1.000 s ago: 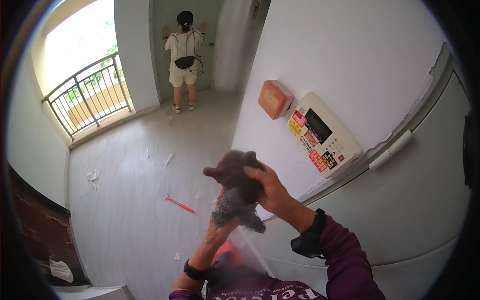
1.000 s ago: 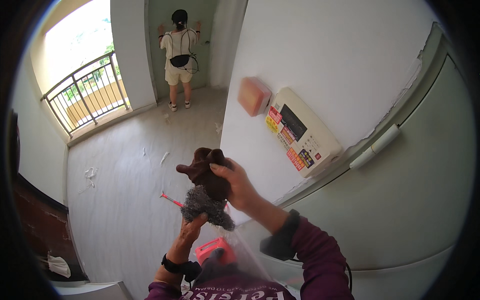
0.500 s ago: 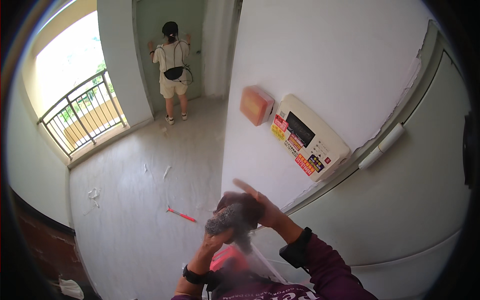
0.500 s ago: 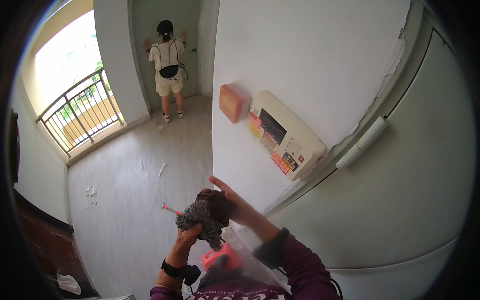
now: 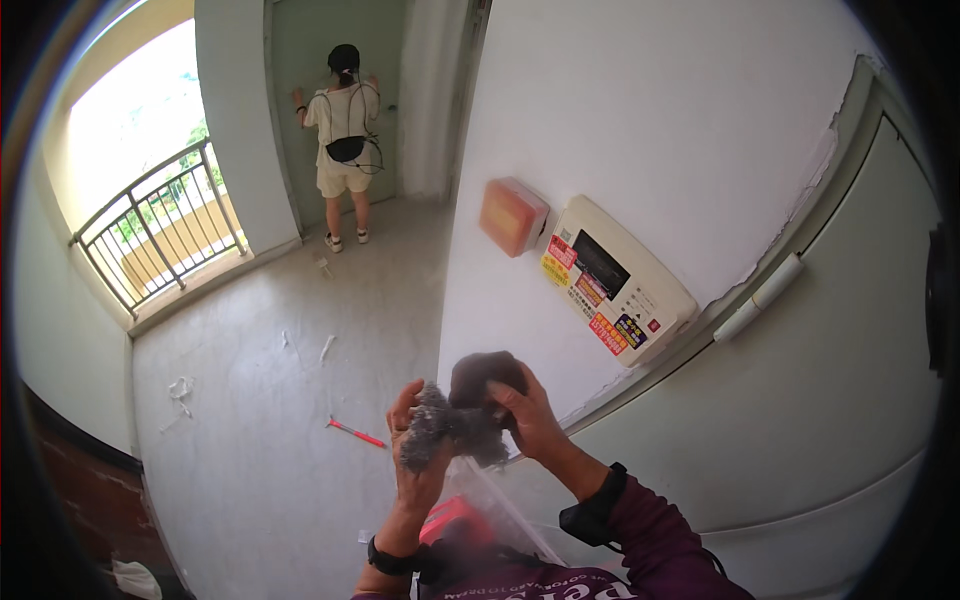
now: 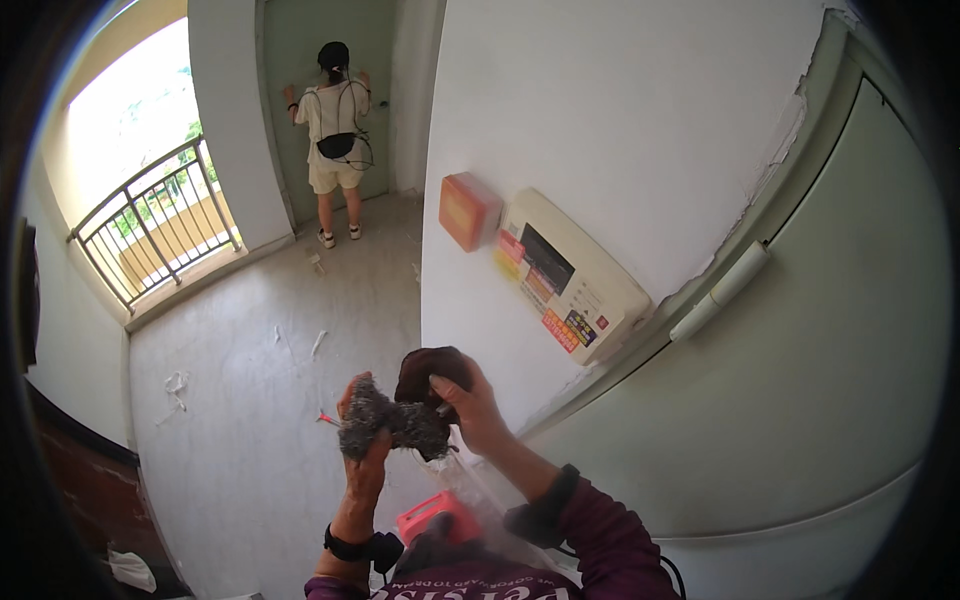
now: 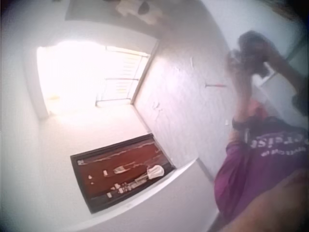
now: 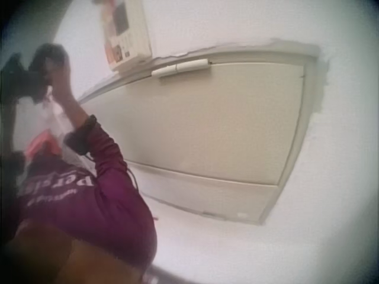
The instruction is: The person is sanding and cleaning a metal utility box and the adjacent wall edge using a sanding block, steel wool, and a cloth.
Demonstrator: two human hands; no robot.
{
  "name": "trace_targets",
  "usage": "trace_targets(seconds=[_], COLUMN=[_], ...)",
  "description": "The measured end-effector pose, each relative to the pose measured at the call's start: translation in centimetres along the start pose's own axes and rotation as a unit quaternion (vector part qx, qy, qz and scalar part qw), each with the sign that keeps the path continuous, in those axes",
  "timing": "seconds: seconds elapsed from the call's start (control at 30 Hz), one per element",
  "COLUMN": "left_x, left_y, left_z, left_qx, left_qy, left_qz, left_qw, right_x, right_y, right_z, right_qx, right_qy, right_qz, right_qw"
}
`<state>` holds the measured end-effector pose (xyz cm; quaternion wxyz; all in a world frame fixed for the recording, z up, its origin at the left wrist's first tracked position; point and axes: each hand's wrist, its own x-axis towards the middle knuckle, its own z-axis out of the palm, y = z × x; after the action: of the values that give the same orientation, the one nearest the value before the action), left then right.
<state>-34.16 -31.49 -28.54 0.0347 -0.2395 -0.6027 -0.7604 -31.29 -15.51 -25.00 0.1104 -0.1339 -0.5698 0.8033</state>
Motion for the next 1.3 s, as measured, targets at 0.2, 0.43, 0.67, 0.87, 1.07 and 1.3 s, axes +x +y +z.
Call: trace_targets(seconds=[0.2,0.43,0.67,0.87,1.07,1.3], left_x=[-3.1,-8.3,-11.1,-11.4,-11.3,-12.7], left_y=[-1.0,-3.2,-3.6,-4.2,-4.8,-5.2], left_z=[-4.1,-4.9,-6.7,-8.5,-8.1,-7.1], left_qx=[-0.132,-0.075,-0.085,-0.077,-0.136,-0.083], left_qy=[0.082,0.022,0.016,0.034,0.056,0.018], left_qz=[-0.09,-0.231,-0.293,-0.252,-0.255,-0.286], left_qw=[0.984,0.97,0.952,0.964,0.956,0.954], right_x=[6.5,16.5,17.8,16.8,18.4,19.7], right_y=[-11.7,-18.6,-19.6,-24.1,-22.3,-19.2], right_z=[1.0,4.8,4.3,3.5,3.8,4.0], right_qx=[-0.262,-0.735,-0.853,-0.79,-0.794,-0.875], right_qy=[-0.027,0.048,-0.026,-0.087,0.055,0.018], right_qz=[-0.331,-0.31,-0.088,-0.066,-0.25,-0.113], right_qw=[0.906,0.601,0.514,0.603,0.552,0.47])
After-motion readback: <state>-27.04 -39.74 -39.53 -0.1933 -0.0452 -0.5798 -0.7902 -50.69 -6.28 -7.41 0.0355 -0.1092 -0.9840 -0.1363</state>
